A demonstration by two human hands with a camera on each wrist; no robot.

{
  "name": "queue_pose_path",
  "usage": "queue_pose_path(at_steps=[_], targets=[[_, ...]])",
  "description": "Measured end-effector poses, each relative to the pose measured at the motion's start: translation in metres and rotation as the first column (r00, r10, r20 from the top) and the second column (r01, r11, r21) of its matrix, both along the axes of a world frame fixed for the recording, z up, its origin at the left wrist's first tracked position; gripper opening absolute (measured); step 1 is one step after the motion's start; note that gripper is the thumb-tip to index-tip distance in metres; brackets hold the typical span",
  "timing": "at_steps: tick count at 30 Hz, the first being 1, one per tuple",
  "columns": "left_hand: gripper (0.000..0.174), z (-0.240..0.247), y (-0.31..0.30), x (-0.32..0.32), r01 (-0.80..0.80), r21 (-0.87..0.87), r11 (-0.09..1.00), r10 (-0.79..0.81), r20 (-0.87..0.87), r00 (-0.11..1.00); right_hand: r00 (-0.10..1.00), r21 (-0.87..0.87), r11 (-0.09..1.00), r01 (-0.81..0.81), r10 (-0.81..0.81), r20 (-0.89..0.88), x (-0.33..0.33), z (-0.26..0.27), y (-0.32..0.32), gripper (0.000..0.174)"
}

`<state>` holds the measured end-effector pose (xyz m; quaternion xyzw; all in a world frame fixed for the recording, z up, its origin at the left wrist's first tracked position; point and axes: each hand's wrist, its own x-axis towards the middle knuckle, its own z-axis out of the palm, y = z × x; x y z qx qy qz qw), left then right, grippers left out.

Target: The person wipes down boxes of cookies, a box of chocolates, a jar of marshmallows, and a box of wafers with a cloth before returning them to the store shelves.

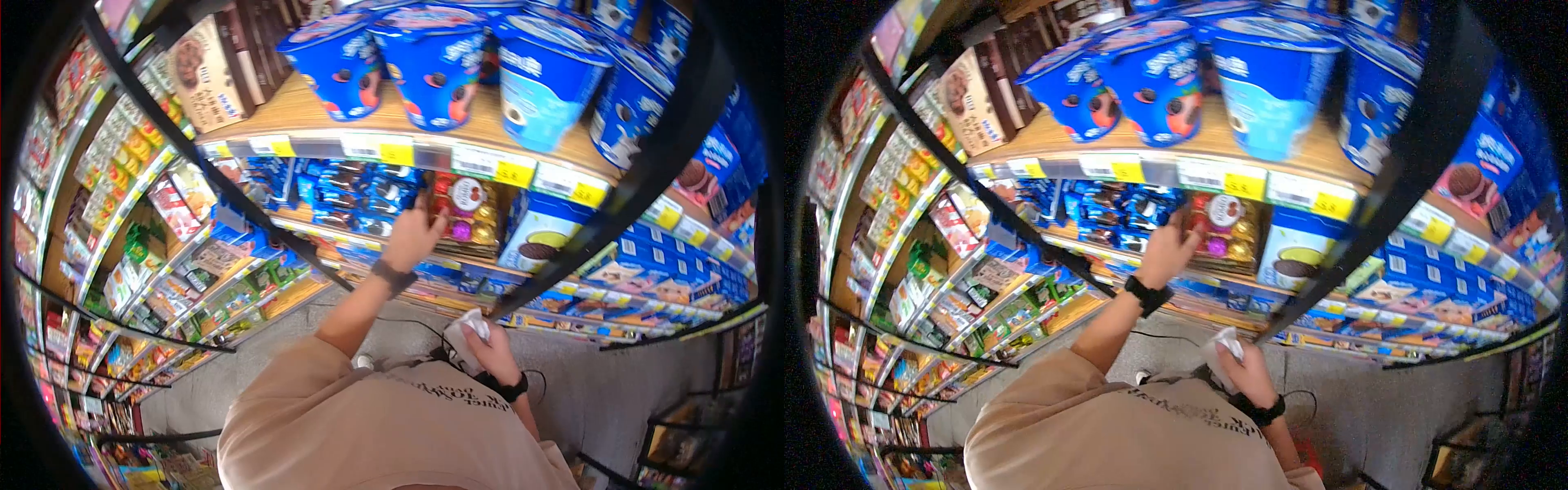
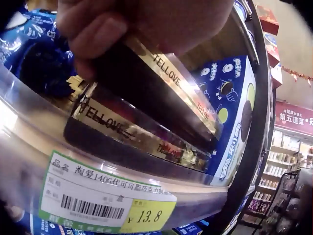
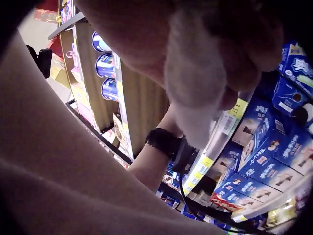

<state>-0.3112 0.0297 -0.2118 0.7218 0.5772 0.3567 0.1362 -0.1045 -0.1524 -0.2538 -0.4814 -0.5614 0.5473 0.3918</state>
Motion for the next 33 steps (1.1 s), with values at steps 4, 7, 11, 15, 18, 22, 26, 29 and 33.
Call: queue_pose_path(at_steps=[4,7,11,15,18,22,26,29,33], targets=[[0.063,0.004,-0.011,0.000,-0.108,-0.012,0.994,0.107,-0.048,0.993,1.000,-0.048,0.999,0.016,-0.017,-0.004,-0.009,-0.001,0.002,0.024],[0.058,0.016,-0.038,-0.008,-0.249,0.072,0.966,0.253,-0.060,0.966,0.988,0.088,0.996,-0.019,0.005,0.157,-0.020,0.003,0.005,0.021],[0.039,0.014,-0.088,-0.033,-0.145,-0.082,0.986,0.159,0.205,0.966,0.976,0.046,0.997,-0.069,0.058,0.210,-0.033,-0.008,0.007,0.023],[0.046,-0.001,-0.131,-0.062,0.155,-0.434,0.887,-0.023,0.293,0.956,0.999,-0.036,0.999,-0.031,0.031,0.004,-0.055,-0.004,0.011,0.026],[0.052,-0.008,-0.156,-0.081,0.290,-0.475,0.831,-0.133,0.336,0.932,0.985,-0.142,0.988,-0.056,0.031,-0.172,-0.077,-0.004,0.017,0.030],[0.043,-0.024,-0.169,-0.107,0.273,-0.550,0.789,-0.007,0.437,0.899,0.972,-0.133,0.982,-0.133,0.104,-0.210,-0.118,0.003,0.026,0.031],[0.028,-0.024,-0.173,-0.143,0.356,-0.426,0.832,0.156,0.796,0.585,0.955,-0.067,0.991,-0.114,0.090,-0.282,-0.167,0.017,0.024,0.030],[0.027,-0.014,-0.182,-0.178,0.324,-0.414,0.851,0.228,0.846,0.482,0.977,-0.065,0.979,-0.195,0.189,-0.094,-0.189,0.008,0.028,0.027],[0.030,-0.023,-0.206,-0.221,0.169,-0.495,0.852,0.424,0.842,0.333,0.947,-0.039,0.961,-0.273,0.261,-0.189,-0.219,-0.026,0.034,0.024]])
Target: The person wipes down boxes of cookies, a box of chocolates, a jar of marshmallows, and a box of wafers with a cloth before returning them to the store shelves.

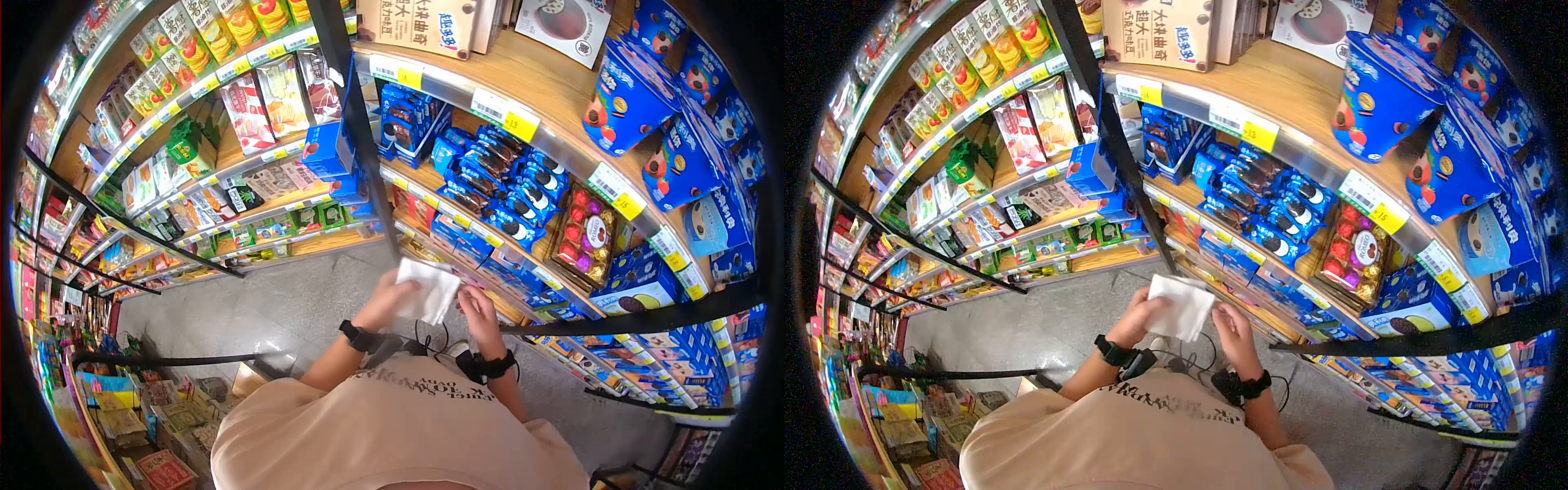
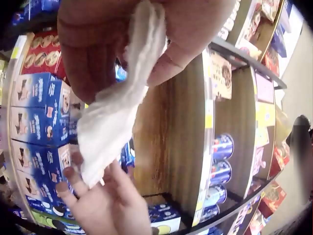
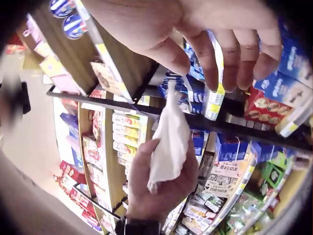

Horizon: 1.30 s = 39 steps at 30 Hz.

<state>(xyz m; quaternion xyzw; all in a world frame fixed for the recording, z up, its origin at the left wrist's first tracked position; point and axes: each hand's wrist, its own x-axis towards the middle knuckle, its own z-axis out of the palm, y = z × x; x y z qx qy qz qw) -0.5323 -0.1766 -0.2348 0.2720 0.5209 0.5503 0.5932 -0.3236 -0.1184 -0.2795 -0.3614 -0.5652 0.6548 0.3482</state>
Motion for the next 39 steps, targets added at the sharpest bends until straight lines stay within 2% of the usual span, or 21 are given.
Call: queue_pose_path(at_steps=[2,3,4,7,9,12,13,17,19,21,24,26,27,31,35,38,39], targets=[[0.030,-0.004,-0.017,-0.024,-0.098,-0.053,0.994,0.100,0.033,0.994,0.999,-0.189,0.982,-0.029,0.025,-0.022,-0.011,0.000,0.006,0.027],[0.025,-0.014,-0.025,-0.040,-0.102,-0.021,0.995,0.104,0.070,0.992,0.998,-0.332,0.943,-0.021,-0.001,-0.065,-0.016,-0.003,0.013,0.031],[0.025,-0.019,-0.033,-0.052,-0.170,-0.060,0.984,0.175,0.098,0.980,0.994,-0.468,0.884,-0.018,-0.035,-0.105,-0.020,-0.013,0.021,0.035],[0.026,-0.033,-0.052,-0.087,-0.338,-0.150,0.929,0.359,0.148,0.921,0.977,-0.491,0.849,0.196,-0.212,0.022,-0.040,-0.057,0.056,0.049],[0.031,-0.045,-0.063,-0.113,-0.416,-0.169,0.894,0.442,0.167,0.882,0.938,-0.619,0.733,0.282,-0.347,0.017,-0.053,-0.086,0.086,0.057],[0.035,-0.062,-0.075,-0.147,-0.397,-0.120,0.910,0.412,0.147,0.899,0.852,-0.779,0.505,0.371,-0.518,0.069,-0.066,-0.117,0.119,0.073],[0.039,-0.067,-0.075,-0.158,-0.366,-0.106,0.925,0.378,0.138,0.915,0.804,-0.800,0.439,0.410,-0.588,0.090,-0.072,-0.124,0.126,0.075],[0.037,-0.066,-0.070,-0.170,-0.410,-0.097,0.907,0.422,0.174,0.890,0.644,-0.667,0.406,0.625,-0.751,0.147,-0.081,-0.160,0.140,0.060],[0.036,-0.069,-0.068,-0.170,-0.407,-0.122,0.905,0.423,0.179,0.888,0.622,-0.679,0.400,0.615,-0.776,0.106,-0.085,-0.150,0.135,0.059],[0.034,-0.077,-0.066,-0.169,-0.395,-0.145,0.907,0.418,0.195,0.887,0.612,-0.709,0.400,0.581,-0.789,0.057,-0.085,-0.144,0.133,0.054],[0.032,-0.099,-0.066,-0.166,-0.361,-0.155,0.920,0.390,0.245,0.888,0.693,-0.764,0.435,0.477,-0.721,0.021,-0.079,-0.138,0.127,0.046],[0.032,-0.111,-0.067,-0.159,-0.345,-0.132,0.929,0.369,0.291,0.883,0.696,-0.711,0.473,0.521,-0.717,0.033,-0.084,-0.128,0.119,0.042],[0.030,-0.106,-0.065,-0.151,-0.395,-0.194,0.898,0.435,0.257,0.863,0.698,-0.684,0.490,0.541,-0.715,0.039,-0.084,-0.125,0.114,0.040],[0.029,-0.109,-0.062,-0.141,-0.369,-0.155,0.916,0.398,0.261,0.879,0.888,-0.582,0.737,0.343,-0.457,-0.057,-0.070,-0.112,0.093,0.031],[0.030,-0.101,-0.051,-0.128,-0.466,-0.161,0.870,0.486,0.117,0.866,0.949,-0.418,0.859,0.295,-0.313,0.026,-0.059,-0.078,0.060,0.034],[0.030,-0.098,-0.041,-0.116,-0.397,-0.106,0.912,0.397,-0.015,0.918,0.988,-0.212,0.968,0.134,-0.113,0.108,-0.049,-0.051,0.040,0.034],[0.038,-0.109,-0.038,-0.119,-0.257,-0.089,0.962,0.249,-0.086,0.965,0.988,-0.163,0.986,0.038,-0.013,0.155,-0.049,-0.035,0.036,0.033]])
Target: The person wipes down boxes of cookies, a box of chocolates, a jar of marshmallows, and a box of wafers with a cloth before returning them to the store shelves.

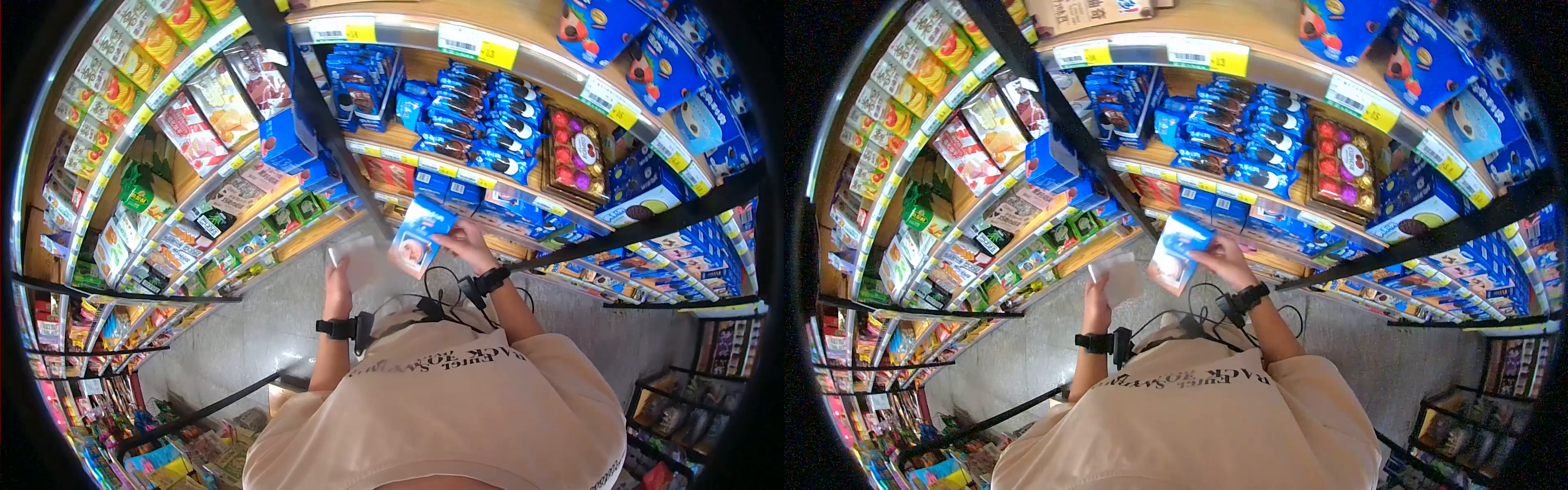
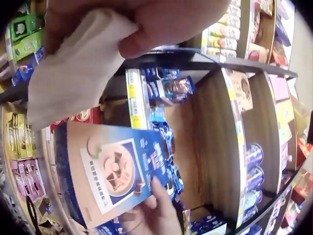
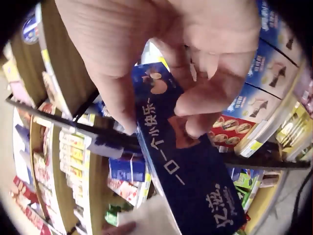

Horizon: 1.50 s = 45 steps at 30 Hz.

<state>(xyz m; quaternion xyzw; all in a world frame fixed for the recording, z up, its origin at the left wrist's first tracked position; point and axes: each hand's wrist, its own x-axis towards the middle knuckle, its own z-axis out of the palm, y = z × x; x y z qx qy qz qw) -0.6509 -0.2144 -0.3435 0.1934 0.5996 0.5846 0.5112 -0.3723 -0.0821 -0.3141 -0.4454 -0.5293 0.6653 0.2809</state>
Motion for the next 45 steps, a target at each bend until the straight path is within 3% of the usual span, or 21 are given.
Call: queue_pose_path(at_steps=[3,4,6,9,11,14,16,17,18,21,25,28,31,32,35,36,37,39,40,42,45], targets=[[0.039,0.016,0.020,0.030,0.100,-0.044,0.994,-0.102,-0.046,0.994,0.986,0.059,0.994,-0.092,0.099,-0.132,-0.007,0.009,-0.013,0.035],[0.037,0.015,0.029,0.041,0.153,0.070,0.986,-0.147,-0.083,0.986,0.983,0.148,0.982,-0.118,0.137,-0.125,-0.010,0.023,-0.019,0.037],[0.045,0.037,0.037,0.067,0.167,0.058,0.984,-0.166,-0.021,0.986,0.976,0.219,0.959,-0.182,0.204,-0.082,-0.015,0.018,-0.030,0.043],[0.063,0.059,0.047,0.081,0.242,0.051,0.969,-0.244,0.031,0.969,0.943,0.074,0.997,-0.027,0.051,-0.330,-0.016,0.028,-0.046,0.044],[0.066,0.062,0.048,0.088,0.255,0.062,0.965,-0.254,-0.019,0.967,0.966,0.136,0.991,0.013,0.023,-0.258,-0.012,0.023,-0.050,0.043],[0.065,0.067,0.046,0.095,0.326,0.027,0.945,-0.309,-0.252,0.917,0.979,0.188,0.975,0.119,-0.085,-0.183,-0.010,0.019,-0.056,0.036],[0.063,0.044,0.046,0.095,0.386,0.065,0.920,-0.358,-0.262,0.896,0.982,0.214,0.960,0.181,-0.166,-0.085,-0.008,-0.001,-0.051,0.030],[0.062,0.032,0.046,0.093,0.415,0.085,0.906,-0.380,-0.268,0.885,0.962,0.205,0.946,0.250,-0.218,-0.167,-0.007,-0.008,-0.049,0.027],[0.056,0.051,0.043,0.097,0.481,-0.083,0.873,-0.475,-0.375,0.796,0.932,0.192,0.929,0.316,-0.266,-0.248,-0.007,-0.006,-0.046,0.024],[0.052,0.050,0.040,0.105,0.413,0.045,0.910,-0.295,-0.631,0.717,0.873,0.172,0.893,0.416,-0.339,-0.352,-0.004,-0.001,-0.043,0.019],[0.053,0.043,0.034,0.101,0.420,0.094,0.903,-0.298,-0.569,0.767,0.874,0.175,0.907,0.383,-0.294,-0.387,-0.002,0.002,-0.041,0.020],[0.056,0.029,0.034,0.080,0.514,-0.135,0.847,-0.520,-0.412,0.748,0.941,0.189,0.959,0.213,-0.149,-0.304,-0.007,0.013,-0.045,0.023],[0.061,0.030,0.038,0.091,0.198,0.049,0.979,-0.181,-0.235,0.955,0.963,0.195,0.974,0.119,-0.065,-0.260,-0.018,0.025,-0.052,0.029],[0.062,0.020,0.041,0.084,0.230,0.104,0.968,-0.195,-0.269,0.943,0.937,0.195,0.970,0.145,-0.071,-0.341,-0.025,0.031,-0.055,0.032],[0.062,0.060,0.041,0.084,0.309,0.155,0.938,-0.296,-0.105,0.949,0.988,0.499,0.863,-0.077,-0.002,0.155,-0.014,0.046,-0.041,0.030],[0.062,0.038,0.046,0.087,0.154,0.235,0.960,-0.126,-0.127,0.984,0.989,0.612,0.791,0.011,-0.099,0.110,-0.015,0.054,-0.038,0.026],[0.059,0.046,0.045,0.089,0.124,0.220,0.968,-0.108,-0.087,0.990,0.977,0.720,0.693,0.047,-0.182,0.112,-0.013,0.060,-0.028,0.020],[0.055,0.063,0.043,0.094,0.073,0.187,0.980,-0.073,-0.003,0.997,0.992,0.639,0.760,0.118,-0.113,-0.049,0.004,0.111,-0.019,0.023],[0.054,0.056,0.042,0.088,0.107,0.210,0.972,-0.123,0.064,0.990,0.991,0.637,0.762,0.115,-0.044,-0.127,0.011,0.151,-0.023,0.026],[0.052,0.038,0.045,0.088,0.008,0.220,0.976,-0.042,0.149,0.988,0.945,0.683,0.722,0.106,0.141,-0.296,0.017,0.213,-0.031,0.031],[0.054,0.010,0.049,0.087,-0.006,0.167,0.986,-0.042,0.281,0.959,0.612,0.702,0.711,-0.053,0.578,-0.539,-0.011,0.265,-0.048,0.037]])
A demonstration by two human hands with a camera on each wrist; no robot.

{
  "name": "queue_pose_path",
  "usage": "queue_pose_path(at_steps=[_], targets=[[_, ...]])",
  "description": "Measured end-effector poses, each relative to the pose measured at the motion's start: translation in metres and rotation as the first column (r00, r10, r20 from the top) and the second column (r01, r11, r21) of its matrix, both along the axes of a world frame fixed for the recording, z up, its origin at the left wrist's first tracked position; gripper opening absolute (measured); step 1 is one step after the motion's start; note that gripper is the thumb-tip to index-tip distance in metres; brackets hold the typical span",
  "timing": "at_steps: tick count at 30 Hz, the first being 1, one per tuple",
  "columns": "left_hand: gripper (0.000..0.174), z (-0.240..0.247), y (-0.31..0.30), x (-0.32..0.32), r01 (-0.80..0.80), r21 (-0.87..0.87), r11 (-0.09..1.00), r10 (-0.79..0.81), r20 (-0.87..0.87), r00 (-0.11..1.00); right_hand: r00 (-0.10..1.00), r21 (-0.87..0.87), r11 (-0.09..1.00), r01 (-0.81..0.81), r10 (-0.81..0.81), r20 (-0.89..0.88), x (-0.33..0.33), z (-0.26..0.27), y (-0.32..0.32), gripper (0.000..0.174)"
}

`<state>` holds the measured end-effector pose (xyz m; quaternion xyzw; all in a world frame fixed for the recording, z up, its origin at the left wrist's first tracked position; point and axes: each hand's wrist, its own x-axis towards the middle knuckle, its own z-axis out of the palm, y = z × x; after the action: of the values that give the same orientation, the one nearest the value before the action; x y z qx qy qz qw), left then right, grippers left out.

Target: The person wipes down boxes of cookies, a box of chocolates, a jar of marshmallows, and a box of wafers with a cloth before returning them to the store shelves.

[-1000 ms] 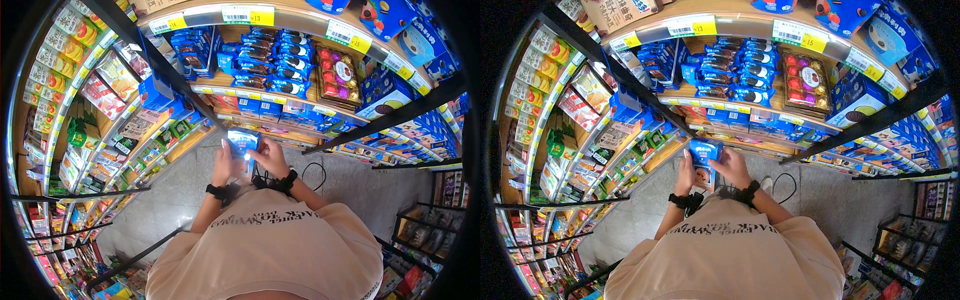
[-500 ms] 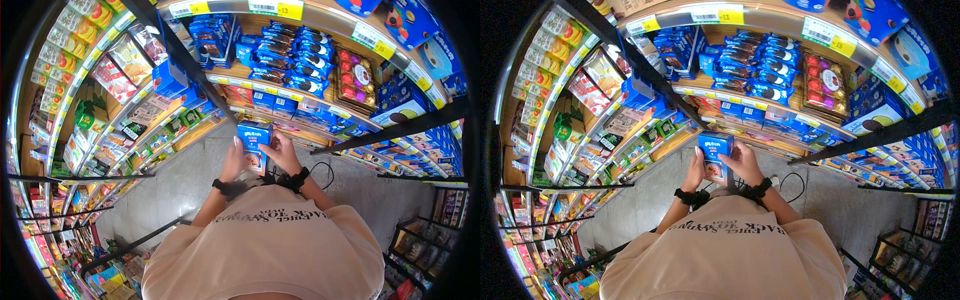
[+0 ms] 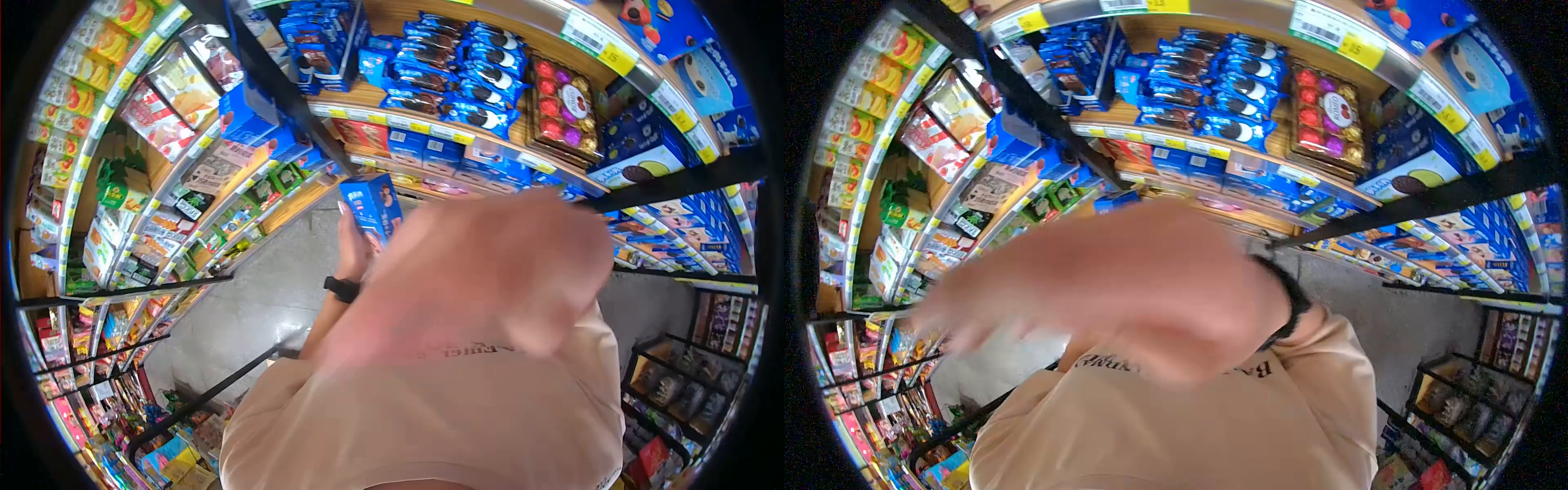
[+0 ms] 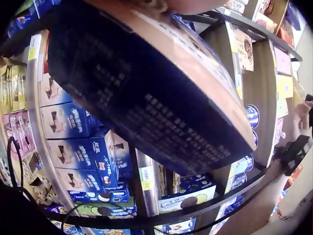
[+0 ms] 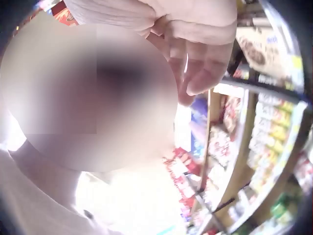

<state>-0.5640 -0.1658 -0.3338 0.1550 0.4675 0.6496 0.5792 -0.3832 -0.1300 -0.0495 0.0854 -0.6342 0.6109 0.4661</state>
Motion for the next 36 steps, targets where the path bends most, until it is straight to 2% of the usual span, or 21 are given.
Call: queue_pose_path(at_steps=[1,2,3,4,7,11,12,14,17,18,20,23,26,29,36], targets=[[0.054,-0.003,0.000,0.001,-0.010,-0.055,0.998,0.012,0.024,1.000,0.983,0.091,0.995,0.028,-0.011,-0.181,-0.014,0.005,-0.010,0.033],[0.054,0.006,0.001,0.007,-0.018,-0.113,0.993,0.024,0.046,0.999,0.962,0.134,0.991,-0.024,0.060,-0.267,-0.023,0.007,-0.016,0.030],[0.055,0.058,0.002,0.028,-0.172,-0.181,0.968,0.170,-0.023,0.985,0.945,0.152,0.986,-0.066,0.111,-0.309,-0.029,0.010,-0.021,0.029],[0.054,0.021,-0.011,-0.003,0.198,-0.072,0.978,-0.202,-0.056,0.978,0.926,0.165,0.982,-0.096,0.149,-0.347,-0.033,0.011,-0.023,0.028],[0.053,0.032,-0.008,0.017,0.022,-0.107,0.994,-0.030,-0.075,0.997,0.870,0.197,0.968,-0.156,0.229,-0.436,-0.040,0.010,-0.027,0.028],[0.054,0.033,-0.010,0.013,0.077,-0.121,0.990,-0.096,-0.155,0.983,0.814,0.241,0.954,-0.177,0.279,-0.510,-0.047,0.008,-0.031,0.038],[0.054,0.035,-0.010,0.016,0.052,-0.127,0.991,-0.070,-0.141,0.988,0.801,0.250,0.952,-0.177,0.287,-0.526,-0.046,0.005,-0.033,0.041],[0.056,0.040,-0.006,0.019,-0.014,-0.128,0.992,-0.002,-0.120,0.993,0.780,0.218,0.953,-0.212,0.299,-0.550,-0.046,0.004,-0.047,0.047],[0.053,0.015,-0.011,0.002,0.108,-0.118,0.987,-0.117,-0.074,0.990,0.736,0.017,0.923,-0.386,0.319,-0.597,-0.045,0.000,-0.072,0.052],[0.054,0.014,-0.009,0.001,0.143,-0.117,0.983,-0.150,-0.056,0.987,0.728,-0.019,0.917,-0.399,0.303,-0.615,-0.046,0.002,-0.072,0.052],[0.052,0.014,-0.009,0.004,0.116,-0.140,0.983,-0.127,-0.069,0.990,0.718,-0.063,0.905,-0.422,0.290,-0.633,-0.049,0.001,-0.070,0.049],[0.050,0.015,-0.003,0.011,0.046,-0.146,0.988,-0.058,-0.083,0.995,0.721,-0.024,0.914,-0.404,0.302,-0.624,-0.050,0.001,-0.063,0.040],[0.050,0.023,-0.003,0.013,0.073,-0.180,0.981,-0.096,-0.118,0.988,0.735,0.016,0.932,-0.362,0.297,-0.610,-0.047,0.000,-0.053,0.033],[0.050,0.020,-0.001,0.015,0.047,-0.173,0.984,-0.067,-0.116,0.991,0.744,0.043,0.941,-0.336,0.293,-0.601,-0.046,-0.002,-0.043,0.027],[0.049,0.027,-0.005,0.012,0.123,-0.155,0.980,-0.139,-0.092,0.986,0.772,0.092,0.953,-0.290,0.290,-0.565,-0.044,0.000,-0.034,0.028]])
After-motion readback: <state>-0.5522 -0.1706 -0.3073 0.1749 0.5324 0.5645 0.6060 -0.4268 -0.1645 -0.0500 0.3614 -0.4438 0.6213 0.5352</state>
